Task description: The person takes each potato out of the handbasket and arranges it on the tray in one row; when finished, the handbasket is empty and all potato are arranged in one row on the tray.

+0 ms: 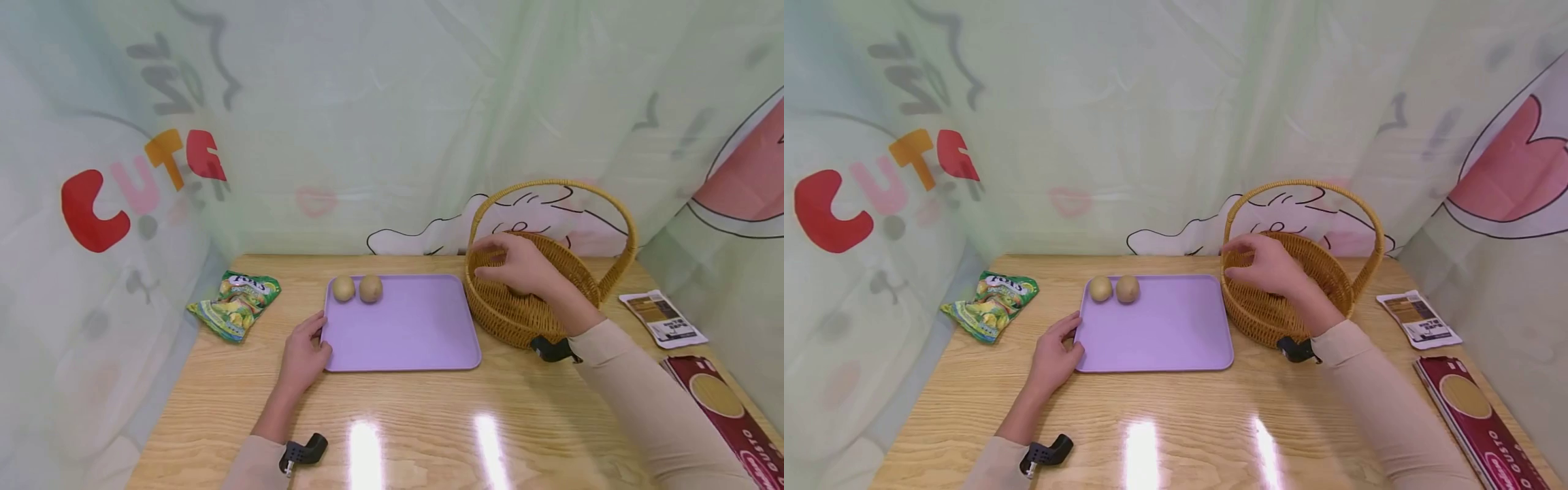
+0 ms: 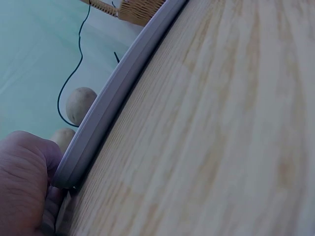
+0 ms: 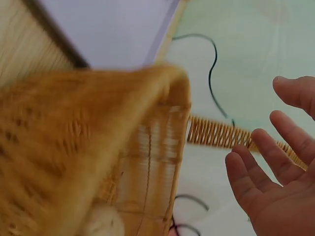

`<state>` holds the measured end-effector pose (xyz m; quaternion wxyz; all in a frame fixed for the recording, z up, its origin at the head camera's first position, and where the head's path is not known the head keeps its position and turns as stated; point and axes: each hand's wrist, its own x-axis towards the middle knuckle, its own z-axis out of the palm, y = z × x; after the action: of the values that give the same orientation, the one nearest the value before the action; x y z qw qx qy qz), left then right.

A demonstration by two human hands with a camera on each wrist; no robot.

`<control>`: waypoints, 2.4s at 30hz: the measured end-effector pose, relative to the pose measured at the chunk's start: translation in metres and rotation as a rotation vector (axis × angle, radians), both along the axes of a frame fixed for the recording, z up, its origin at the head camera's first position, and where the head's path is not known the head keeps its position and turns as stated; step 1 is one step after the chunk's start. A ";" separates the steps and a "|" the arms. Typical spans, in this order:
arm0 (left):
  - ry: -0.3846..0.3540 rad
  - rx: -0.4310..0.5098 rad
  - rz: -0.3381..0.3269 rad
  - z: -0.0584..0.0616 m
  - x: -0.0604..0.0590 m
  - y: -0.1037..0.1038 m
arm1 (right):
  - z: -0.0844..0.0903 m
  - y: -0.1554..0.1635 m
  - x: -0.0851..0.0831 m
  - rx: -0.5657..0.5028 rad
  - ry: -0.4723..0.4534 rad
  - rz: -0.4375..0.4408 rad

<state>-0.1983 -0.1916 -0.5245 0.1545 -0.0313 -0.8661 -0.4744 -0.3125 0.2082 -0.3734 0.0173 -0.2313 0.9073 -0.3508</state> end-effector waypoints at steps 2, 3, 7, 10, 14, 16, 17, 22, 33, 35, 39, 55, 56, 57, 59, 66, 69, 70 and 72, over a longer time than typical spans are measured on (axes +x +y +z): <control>0.002 0.003 0.002 0.000 0.000 0.000 | 0.000 0.010 -0.003 0.000 -0.024 -0.020; 0.003 0.005 0.003 0.000 -0.001 0.000 | -0.001 0.014 -0.005 0.004 -0.035 -0.032; 0.011 0.011 0.001 -0.001 -0.001 0.000 | -0.002 0.029 -0.010 0.041 -0.059 -0.071; 0.011 0.013 -0.004 -0.002 -0.001 0.000 | -0.003 0.038 -0.015 0.088 -0.058 -0.082; 0.010 0.015 -0.005 -0.002 -0.001 0.000 | -0.003 0.046 -0.021 0.126 -0.045 -0.081; 0.016 0.011 -0.005 -0.001 -0.002 0.000 | -0.004 0.050 -0.024 0.138 -0.032 -0.071; 0.016 0.008 -0.004 -0.002 -0.002 0.000 | -0.005 0.051 -0.026 0.147 -0.025 -0.066; -0.001 -0.010 -0.006 -0.002 -0.003 -0.002 | -0.013 0.060 -0.037 0.197 -0.017 -0.052; -0.001 -0.009 -0.004 -0.002 -0.004 -0.002 | -0.018 0.083 -0.045 0.265 -0.065 -0.034; 0.005 -0.005 -0.006 -0.002 -0.004 -0.002 | -0.018 0.086 -0.046 0.283 -0.066 -0.038; 0.013 0.004 -0.006 -0.002 -0.003 -0.002 | -0.017 0.091 -0.047 0.291 -0.071 -0.065; 0.006 -0.006 0.000 -0.004 -0.003 -0.002 | -0.027 0.084 -0.061 0.420 -0.162 0.013; 0.001 -0.011 0.001 -0.004 -0.003 -0.002 | -0.028 0.083 -0.061 0.427 -0.162 0.015; -0.001 -0.010 0.001 -0.004 -0.003 -0.002 | -0.028 0.082 -0.062 0.435 -0.156 0.021; 0.006 -0.012 0.002 -0.004 -0.003 -0.002 | -0.029 0.080 -0.064 0.445 -0.143 0.024; 0.040 -0.012 0.003 -0.003 -0.003 -0.002 | -0.033 0.073 -0.073 0.426 -0.104 0.072; 0.035 -0.011 0.001 -0.004 -0.004 -0.003 | -0.035 0.073 -0.075 0.422 -0.099 0.084; 0.032 -0.011 0.000 -0.004 -0.004 -0.003 | -0.035 0.073 -0.075 0.419 -0.104 0.084; 0.025 -0.013 -0.002 -0.004 -0.004 -0.002 | -0.036 0.072 -0.075 0.412 -0.115 0.078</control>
<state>-0.2021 -0.1941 -0.5288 0.1649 -0.0390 -0.8671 -0.4685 -0.3877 0.2804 -0.4098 0.1296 -0.2372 0.9477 -0.1699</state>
